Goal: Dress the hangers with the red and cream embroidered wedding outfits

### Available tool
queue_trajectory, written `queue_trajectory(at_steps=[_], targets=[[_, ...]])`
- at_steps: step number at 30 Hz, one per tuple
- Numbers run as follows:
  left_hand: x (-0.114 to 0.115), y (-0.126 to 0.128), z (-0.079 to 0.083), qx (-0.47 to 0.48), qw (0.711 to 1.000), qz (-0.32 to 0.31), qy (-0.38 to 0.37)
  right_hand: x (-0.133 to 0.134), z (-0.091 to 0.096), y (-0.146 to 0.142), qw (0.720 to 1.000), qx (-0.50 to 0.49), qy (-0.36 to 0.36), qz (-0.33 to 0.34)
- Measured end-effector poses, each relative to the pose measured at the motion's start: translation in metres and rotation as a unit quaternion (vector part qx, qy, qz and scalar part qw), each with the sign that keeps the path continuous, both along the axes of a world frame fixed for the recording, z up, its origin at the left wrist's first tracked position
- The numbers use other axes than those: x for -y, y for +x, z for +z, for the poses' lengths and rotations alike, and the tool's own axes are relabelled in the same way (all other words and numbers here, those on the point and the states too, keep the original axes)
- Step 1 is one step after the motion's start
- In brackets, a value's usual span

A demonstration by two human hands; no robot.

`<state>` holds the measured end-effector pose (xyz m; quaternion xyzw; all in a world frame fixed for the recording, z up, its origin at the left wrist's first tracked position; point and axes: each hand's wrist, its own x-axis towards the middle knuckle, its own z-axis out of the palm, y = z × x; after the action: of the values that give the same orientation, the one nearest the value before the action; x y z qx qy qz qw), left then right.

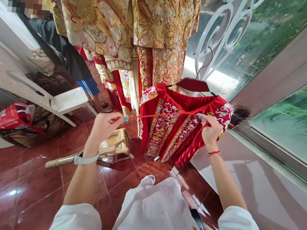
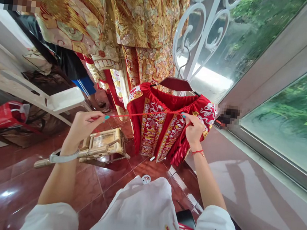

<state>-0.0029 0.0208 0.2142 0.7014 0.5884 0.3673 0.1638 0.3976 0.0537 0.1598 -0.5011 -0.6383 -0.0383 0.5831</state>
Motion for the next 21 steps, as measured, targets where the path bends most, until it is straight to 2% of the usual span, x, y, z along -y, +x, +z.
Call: queue_trajectory(at_steps=[2, 4, 7, 9, 11, 12, 14, 17, 18, 21], targets=[[-0.002, -0.009, -0.004, 0.030, 0.999, 0.030, 0.034, -0.006, 0.010, 0.006, 1.000, -0.017, -0.002, -0.025], [-0.006, -0.015, -0.014, 0.057, 0.996, 0.053, 0.043, -0.011, 0.017, 0.012, 0.999, -0.033, 0.006, -0.042], [-0.018, -0.011, -0.047, 0.065, 0.996, 0.057, -0.016, -0.012, 0.012, 0.017, 0.999, -0.041, -0.014, -0.022], [-0.029, -0.003, -0.072, 0.038, 0.995, 0.059, -0.064, -0.010, 0.005, 0.018, 0.998, -0.044, -0.043, -0.004], [-0.037, 0.009, -0.087, -0.007, 0.993, 0.071, -0.089, -0.010, 0.001, 0.018, 0.995, -0.069, -0.072, 0.024], [-0.040, 0.016, -0.090, -0.030, 0.993, 0.078, -0.088, -0.011, 0.000, 0.018, 0.990, -0.097, -0.086, 0.048], [-0.041, 0.037, -0.086, -0.054, 0.992, 0.107, -0.044, -0.013, 0.002, 0.016, 0.970, -0.177, -0.121, 0.113], [-0.036, 0.092, -0.066, -0.018, 0.982, 0.155, 0.110, -0.018, 0.004, 0.013, 0.924, -0.290, -0.161, 0.190], [-0.036, 0.115, -0.059, 0.001, 0.979, 0.139, 0.151, -0.020, 0.005, 0.011, 0.913, -0.310, -0.168, 0.206], [-0.046, 0.184, -0.047, 0.010, 0.987, -0.016, 0.162, -0.022, 0.004, 0.011, 0.896, -0.330, -0.184, 0.234]])
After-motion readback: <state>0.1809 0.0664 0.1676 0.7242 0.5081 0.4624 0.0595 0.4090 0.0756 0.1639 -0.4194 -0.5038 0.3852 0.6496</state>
